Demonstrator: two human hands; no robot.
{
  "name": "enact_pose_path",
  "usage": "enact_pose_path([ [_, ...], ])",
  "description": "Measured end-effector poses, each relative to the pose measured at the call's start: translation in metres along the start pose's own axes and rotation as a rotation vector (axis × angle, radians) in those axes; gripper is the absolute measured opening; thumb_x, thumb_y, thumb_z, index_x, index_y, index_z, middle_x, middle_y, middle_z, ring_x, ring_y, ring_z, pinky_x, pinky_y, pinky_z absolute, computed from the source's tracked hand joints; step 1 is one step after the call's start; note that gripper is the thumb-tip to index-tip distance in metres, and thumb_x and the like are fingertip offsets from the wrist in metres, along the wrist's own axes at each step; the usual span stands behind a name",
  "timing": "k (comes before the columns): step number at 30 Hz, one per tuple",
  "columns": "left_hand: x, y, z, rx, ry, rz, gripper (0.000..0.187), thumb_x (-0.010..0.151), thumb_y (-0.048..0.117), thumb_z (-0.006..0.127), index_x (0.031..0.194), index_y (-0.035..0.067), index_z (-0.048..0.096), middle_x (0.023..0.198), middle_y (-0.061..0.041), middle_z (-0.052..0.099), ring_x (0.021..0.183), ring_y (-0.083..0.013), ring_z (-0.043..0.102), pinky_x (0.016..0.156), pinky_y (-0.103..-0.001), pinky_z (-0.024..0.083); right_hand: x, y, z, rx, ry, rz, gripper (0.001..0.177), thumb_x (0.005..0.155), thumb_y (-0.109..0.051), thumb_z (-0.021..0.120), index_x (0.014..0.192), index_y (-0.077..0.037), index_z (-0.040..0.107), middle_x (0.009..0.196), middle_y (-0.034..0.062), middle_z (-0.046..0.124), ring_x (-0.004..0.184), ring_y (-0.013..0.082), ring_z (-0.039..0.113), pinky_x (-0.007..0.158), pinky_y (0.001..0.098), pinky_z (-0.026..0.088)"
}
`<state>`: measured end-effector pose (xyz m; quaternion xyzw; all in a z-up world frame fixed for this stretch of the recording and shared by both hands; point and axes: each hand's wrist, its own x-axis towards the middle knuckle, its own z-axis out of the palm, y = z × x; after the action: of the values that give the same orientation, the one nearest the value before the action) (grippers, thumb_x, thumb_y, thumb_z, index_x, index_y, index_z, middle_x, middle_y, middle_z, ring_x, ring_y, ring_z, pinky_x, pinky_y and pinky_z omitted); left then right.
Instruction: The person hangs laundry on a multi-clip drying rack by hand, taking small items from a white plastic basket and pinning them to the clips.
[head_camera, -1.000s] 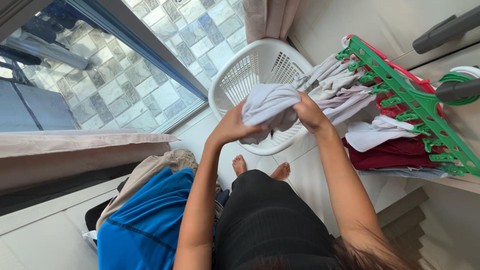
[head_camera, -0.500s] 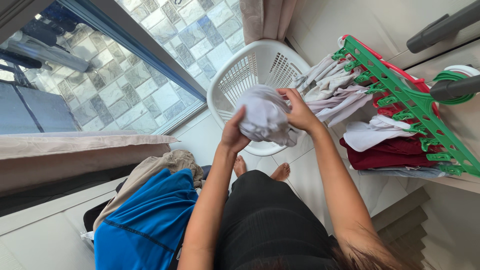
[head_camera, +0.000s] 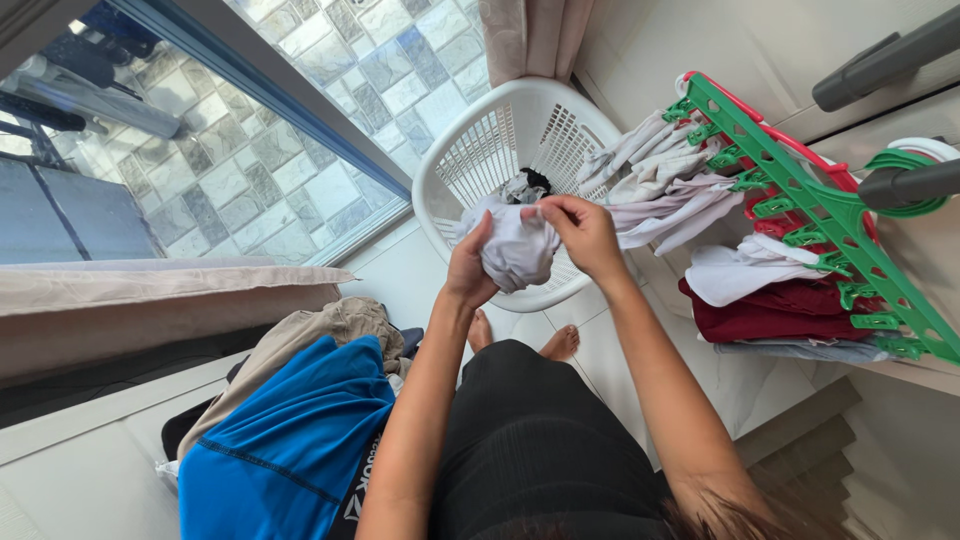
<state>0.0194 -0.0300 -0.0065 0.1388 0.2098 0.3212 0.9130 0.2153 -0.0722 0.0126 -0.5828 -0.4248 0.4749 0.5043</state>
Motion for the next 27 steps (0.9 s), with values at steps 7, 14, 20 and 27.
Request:
enact_pose_path([
  [7,-0.005,0.020,0.064,0.055,-0.242,0.081,0.074,0.107,0.055,0.041,0.167,0.016,0.021,0.163,-0.013,0.041,0.143,-0.0268,0.050,0.124,-0.042,0.038,-0.016,-0.018,0.009,-0.179,0.179,-0.256,0.025,0.097,-0.016,0.067,0.117,-0.002,0.068,0.114,0.0060,0.065,0.103,0.0128,0.064,0.089,0.0278,0.051],
  [14,0.000,0.006,0.031,0.524,-0.108,0.008,0.075,0.100,0.046,0.060,0.162,0.011,0.036,0.157,-0.008,0.046,0.140,-0.0184,0.046,0.119,-0.036,0.035,-0.016,-0.022,-0.012,-0.008,-0.173,0.029,0.024,0.096,-0.019,0.062,0.115,-0.005,0.069,0.101,-0.0007,0.070,0.093,0.0073,0.060,0.085,0.0241,0.048],
  [20,-0.007,0.027,-0.020,0.679,0.262,0.118,0.050,0.082,0.028,0.081,0.121,0.002,0.066,0.108,-0.006,0.071,0.094,-0.0171,0.067,0.079,-0.033,0.055,-0.013,-0.003,-0.074,0.294,0.170,-0.226,0.012,0.100,-0.015,0.067,0.101,-0.003,0.070,0.095,-0.0042,0.063,0.089,0.0060,0.057,0.083,0.0219,0.044],
  [27,-0.055,0.103,-0.044,1.144,0.549,0.282,0.036,0.084,0.033,0.083,0.096,-0.001,0.077,0.076,-0.004,0.074,0.058,-0.0082,0.066,0.051,-0.024,0.053,-0.018,-0.015,-0.112,-0.314,0.542,-0.434,0.033,0.115,-0.015,0.062,0.087,0.003,0.058,0.074,0.0001,0.050,0.069,0.0097,0.041,0.065,0.0269,0.034],
])
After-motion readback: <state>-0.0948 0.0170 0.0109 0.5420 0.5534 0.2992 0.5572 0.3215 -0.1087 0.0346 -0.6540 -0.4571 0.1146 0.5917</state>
